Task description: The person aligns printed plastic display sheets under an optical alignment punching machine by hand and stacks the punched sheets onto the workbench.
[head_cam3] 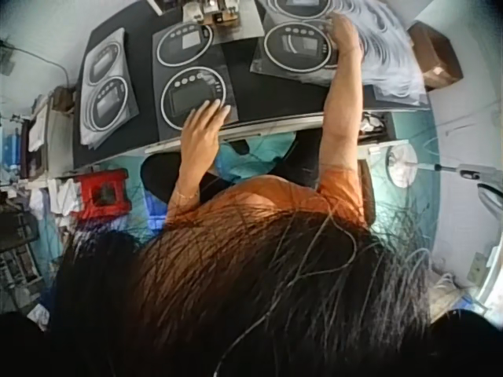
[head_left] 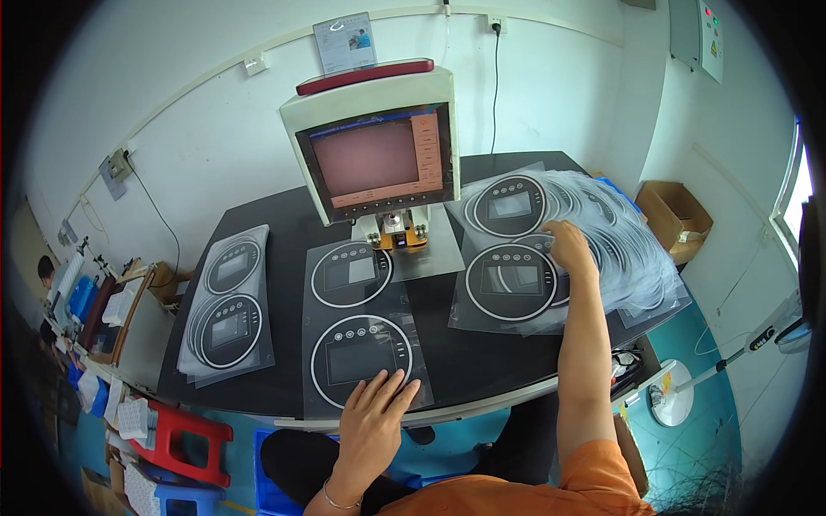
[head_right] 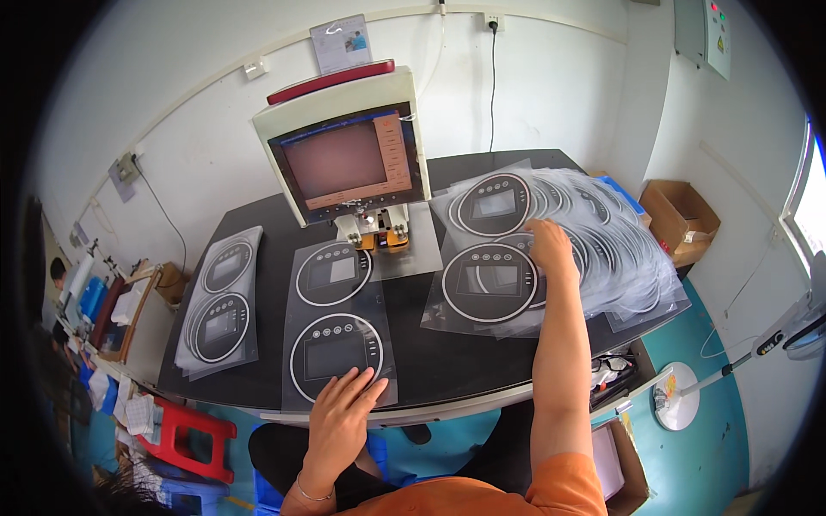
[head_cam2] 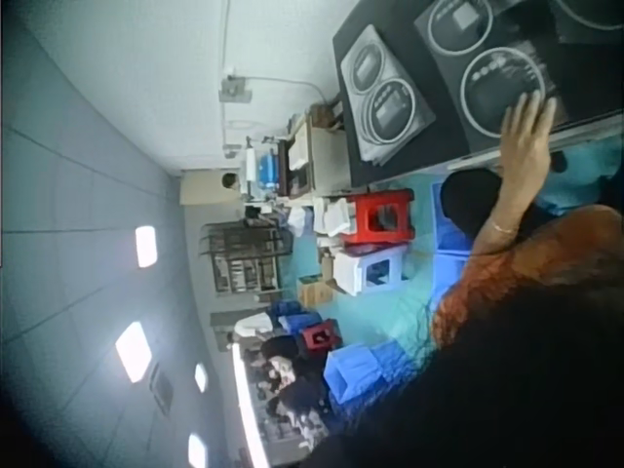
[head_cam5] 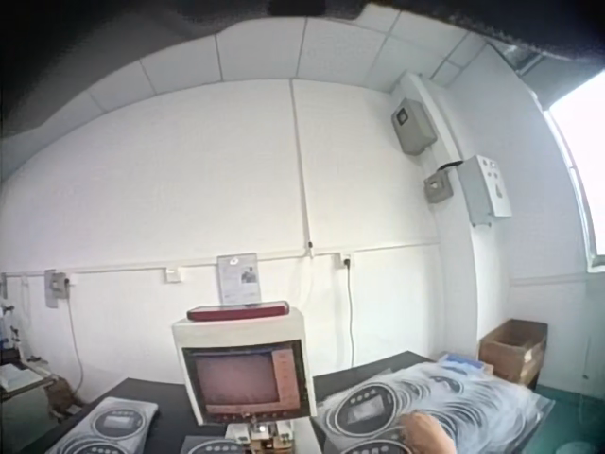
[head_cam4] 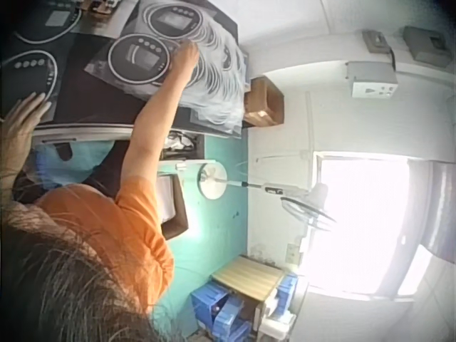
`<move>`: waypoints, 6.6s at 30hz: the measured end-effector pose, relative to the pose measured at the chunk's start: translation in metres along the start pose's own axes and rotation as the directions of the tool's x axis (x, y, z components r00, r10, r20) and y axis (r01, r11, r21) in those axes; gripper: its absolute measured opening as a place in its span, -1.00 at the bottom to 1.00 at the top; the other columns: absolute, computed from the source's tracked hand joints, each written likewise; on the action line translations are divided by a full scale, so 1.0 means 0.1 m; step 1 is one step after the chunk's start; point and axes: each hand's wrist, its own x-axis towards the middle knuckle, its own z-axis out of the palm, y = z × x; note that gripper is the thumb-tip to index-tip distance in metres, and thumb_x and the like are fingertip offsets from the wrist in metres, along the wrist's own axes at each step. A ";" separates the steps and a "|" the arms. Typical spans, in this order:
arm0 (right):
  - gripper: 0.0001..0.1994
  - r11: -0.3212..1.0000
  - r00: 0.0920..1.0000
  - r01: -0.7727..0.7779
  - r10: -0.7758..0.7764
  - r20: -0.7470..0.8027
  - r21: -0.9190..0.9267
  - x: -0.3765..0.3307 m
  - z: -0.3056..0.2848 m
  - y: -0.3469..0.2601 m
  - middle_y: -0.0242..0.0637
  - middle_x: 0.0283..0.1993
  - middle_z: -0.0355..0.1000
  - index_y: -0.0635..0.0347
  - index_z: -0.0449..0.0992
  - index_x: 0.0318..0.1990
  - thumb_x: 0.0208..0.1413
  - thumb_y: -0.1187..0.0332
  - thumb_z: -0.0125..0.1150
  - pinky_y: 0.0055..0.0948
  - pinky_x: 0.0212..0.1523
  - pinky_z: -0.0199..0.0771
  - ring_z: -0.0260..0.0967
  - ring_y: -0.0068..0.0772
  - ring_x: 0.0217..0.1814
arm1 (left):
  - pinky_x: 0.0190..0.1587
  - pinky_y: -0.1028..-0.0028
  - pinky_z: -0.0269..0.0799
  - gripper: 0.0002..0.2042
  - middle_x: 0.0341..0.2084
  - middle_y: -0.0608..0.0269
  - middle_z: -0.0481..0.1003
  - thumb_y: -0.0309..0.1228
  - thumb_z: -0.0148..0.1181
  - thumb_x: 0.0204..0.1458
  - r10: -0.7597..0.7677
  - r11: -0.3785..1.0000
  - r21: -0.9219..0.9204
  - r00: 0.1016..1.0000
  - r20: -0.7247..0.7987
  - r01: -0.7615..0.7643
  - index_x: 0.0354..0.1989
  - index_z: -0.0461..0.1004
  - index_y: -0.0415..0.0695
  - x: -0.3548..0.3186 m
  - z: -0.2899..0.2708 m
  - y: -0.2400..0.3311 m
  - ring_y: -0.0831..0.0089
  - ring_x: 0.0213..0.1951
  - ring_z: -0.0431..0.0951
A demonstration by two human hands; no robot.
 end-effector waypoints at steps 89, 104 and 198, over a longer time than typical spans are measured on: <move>-0.51 0.824 0.903 -0.259 0.020 0.430 0.504 -0.11 0.26 -0.93 -0.27 -0.57 0.49 0.49 0.46 0.14 0.01 0.53 0.34 -0.53 -0.61 0.42 0.45 -0.53 -0.63 | 0.41 -0.10 -0.01 -0.41 0.36 0.01 0.21 -0.35 0.29 0.06 -0.159 0.964 0.222 0.987 0.028 0.149 0.32 0.33 -0.06 -0.10 -0.54 -0.60 -0.04 0.42 0.11; -0.52 0.864 0.891 -0.215 -0.017 0.453 0.455 -0.10 0.30 -0.92 -0.20 -0.58 0.54 0.37 0.49 0.15 0.02 0.45 0.32 -0.41 -0.57 0.49 0.47 -0.43 -0.64 | 0.12 0.17 0.41 -0.72 -0.01 -0.01 0.56 -0.42 -0.03 0.30 -0.336 0.870 0.260 0.890 -0.310 0.419 0.08 0.53 -0.17 -0.23 -0.66 -1.80 0.04 0.05 0.54; -0.65 0.984 0.895 0.157 -0.178 0.409 0.084 -0.18 -0.03 -0.79 -0.17 -0.10 0.60 0.05 0.58 0.04 0.05 0.30 0.28 -0.06 0.07 0.46 0.51 -0.04 0.06 | 0.15 0.18 0.44 -0.68 0.01 0.14 0.57 -0.50 0.24 0.08 0.081 0.997 -0.006 0.995 -0.049 -0.081 0.04 0.59 -0.09 0.07 0.09 -0.03 0.12 0.07 0.56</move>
